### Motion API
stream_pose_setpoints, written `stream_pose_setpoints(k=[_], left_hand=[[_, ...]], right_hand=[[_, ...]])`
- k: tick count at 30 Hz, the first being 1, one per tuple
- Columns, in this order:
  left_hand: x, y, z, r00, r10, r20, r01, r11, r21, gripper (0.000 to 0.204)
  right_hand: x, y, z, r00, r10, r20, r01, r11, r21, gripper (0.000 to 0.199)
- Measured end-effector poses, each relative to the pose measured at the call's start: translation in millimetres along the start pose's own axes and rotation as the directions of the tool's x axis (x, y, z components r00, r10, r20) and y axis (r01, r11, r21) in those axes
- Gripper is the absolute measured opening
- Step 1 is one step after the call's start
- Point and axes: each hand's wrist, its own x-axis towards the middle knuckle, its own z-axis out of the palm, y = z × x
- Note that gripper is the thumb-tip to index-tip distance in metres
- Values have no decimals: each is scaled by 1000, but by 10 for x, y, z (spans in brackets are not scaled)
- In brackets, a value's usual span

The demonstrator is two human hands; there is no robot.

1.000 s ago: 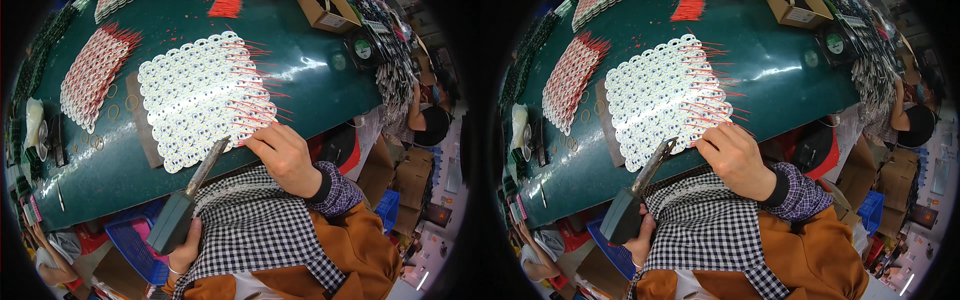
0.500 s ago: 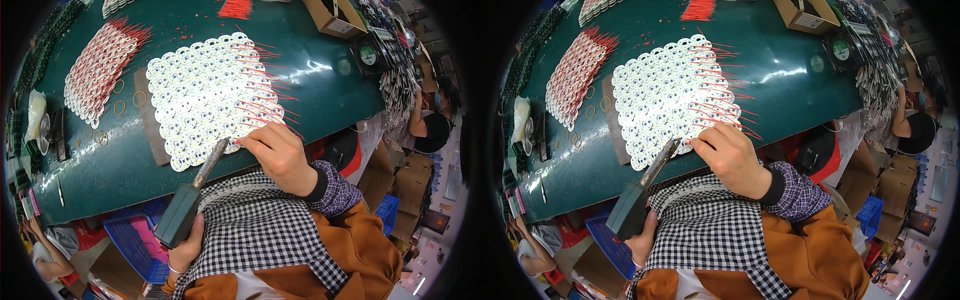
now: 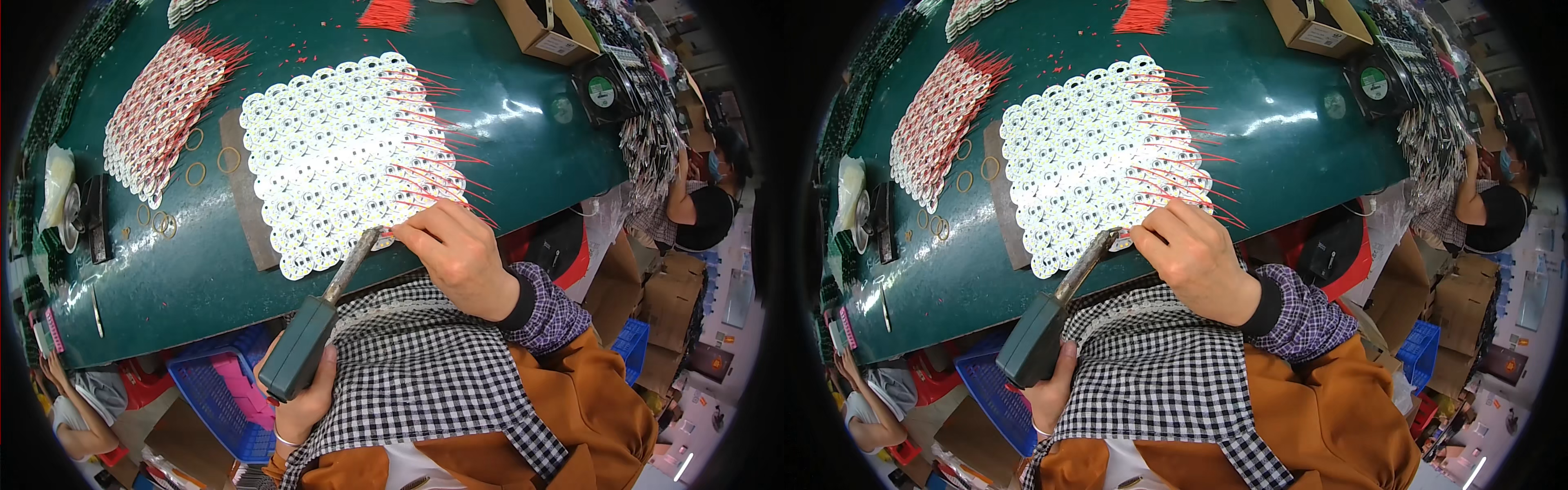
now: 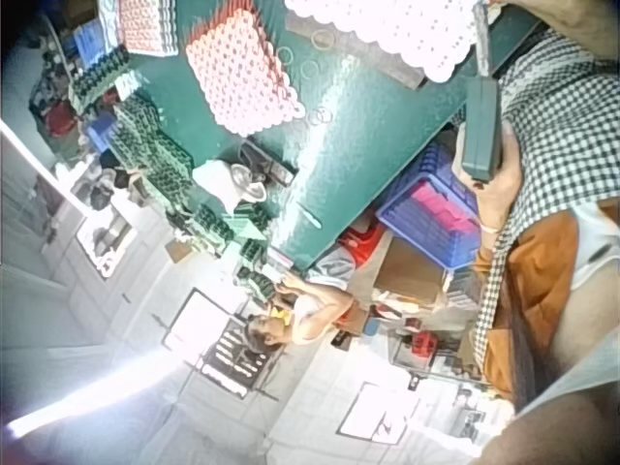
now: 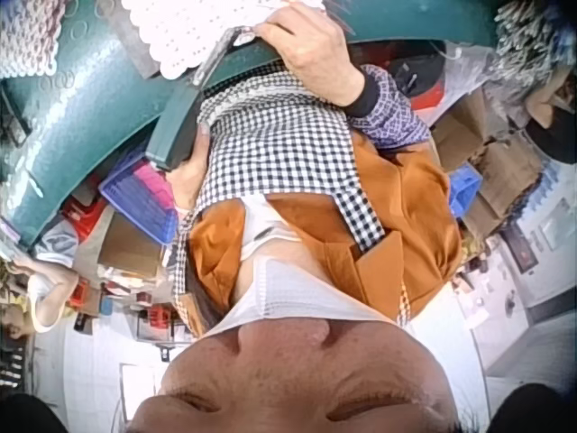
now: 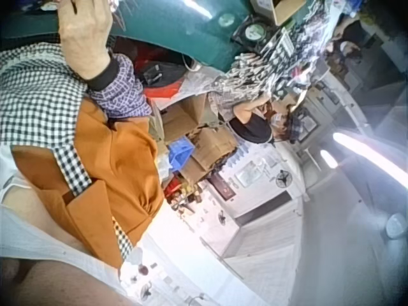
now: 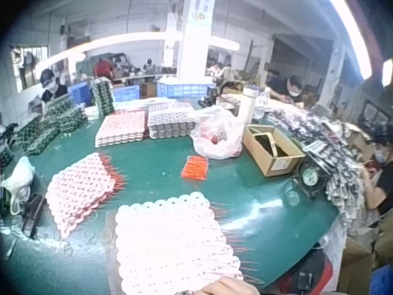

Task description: The person solders red wires onto a panel of LED circuit boards using a soldering gun, moves the finished panel aside, and solders wires onto another LED circuit board panel.

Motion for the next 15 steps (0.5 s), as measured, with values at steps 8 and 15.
stream_pose_setpoints(k=[8,15], left_hand=[[-223,-171,92,982,-60,-180,14,969,-247,21],[-232,-246,-30,996,42,-80,-48,997,-66,31]], right_hand=[[13,-17,-2,1000,-4,-12,4,1000,14,23],[1,-60,-21,999,-37,-37,37,999,-13,24]])
